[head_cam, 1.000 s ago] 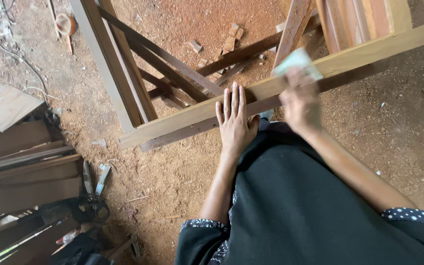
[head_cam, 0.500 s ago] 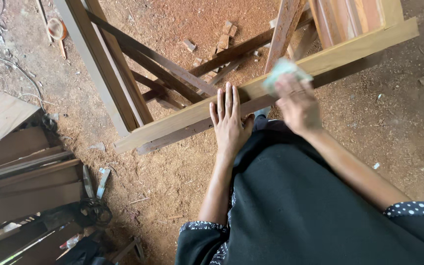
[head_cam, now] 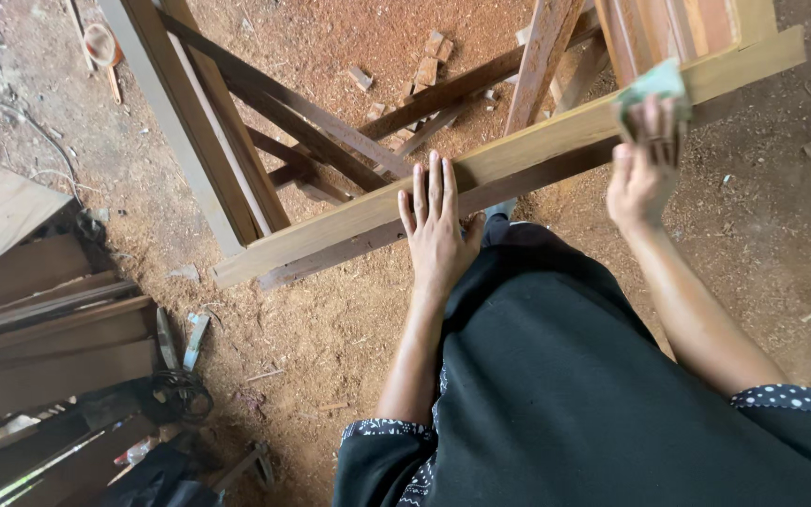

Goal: The person sands the surface and edges of a wooden frame using a piece of sandpaper held in their right hand.

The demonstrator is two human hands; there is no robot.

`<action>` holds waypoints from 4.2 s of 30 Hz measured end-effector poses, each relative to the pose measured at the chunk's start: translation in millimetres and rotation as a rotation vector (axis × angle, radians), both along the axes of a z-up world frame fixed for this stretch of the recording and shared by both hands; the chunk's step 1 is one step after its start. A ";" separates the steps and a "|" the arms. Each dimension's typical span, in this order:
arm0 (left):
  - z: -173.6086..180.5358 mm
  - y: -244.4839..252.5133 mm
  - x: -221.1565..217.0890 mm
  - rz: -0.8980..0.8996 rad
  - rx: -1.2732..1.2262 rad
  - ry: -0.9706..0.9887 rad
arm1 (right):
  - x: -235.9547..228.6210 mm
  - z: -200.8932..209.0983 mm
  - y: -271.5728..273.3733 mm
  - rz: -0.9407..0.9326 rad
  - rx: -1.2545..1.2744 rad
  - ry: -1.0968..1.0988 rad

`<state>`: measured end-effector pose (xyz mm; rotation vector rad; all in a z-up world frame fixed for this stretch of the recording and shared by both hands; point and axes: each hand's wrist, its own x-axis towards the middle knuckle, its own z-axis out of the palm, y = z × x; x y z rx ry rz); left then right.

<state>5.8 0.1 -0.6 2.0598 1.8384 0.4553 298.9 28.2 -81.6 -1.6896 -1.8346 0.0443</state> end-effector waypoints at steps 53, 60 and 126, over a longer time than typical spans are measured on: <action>8.1 -22.6 -50.8 0.054 -0.005 -0.065 | -169.7 67.8 -17.1 0.666 -0.176 -0.099; 13.9 -22.6 -81.4 -0.009 -0.024 -0.030 | -156.8 70.8 -15.1 0.228 -0.127 -0.153; 6.6 -24.0 -94.1 -0.014 -0.003 -0.019 | -153.9 85.5 12.4 -0.013 -0.439 0.305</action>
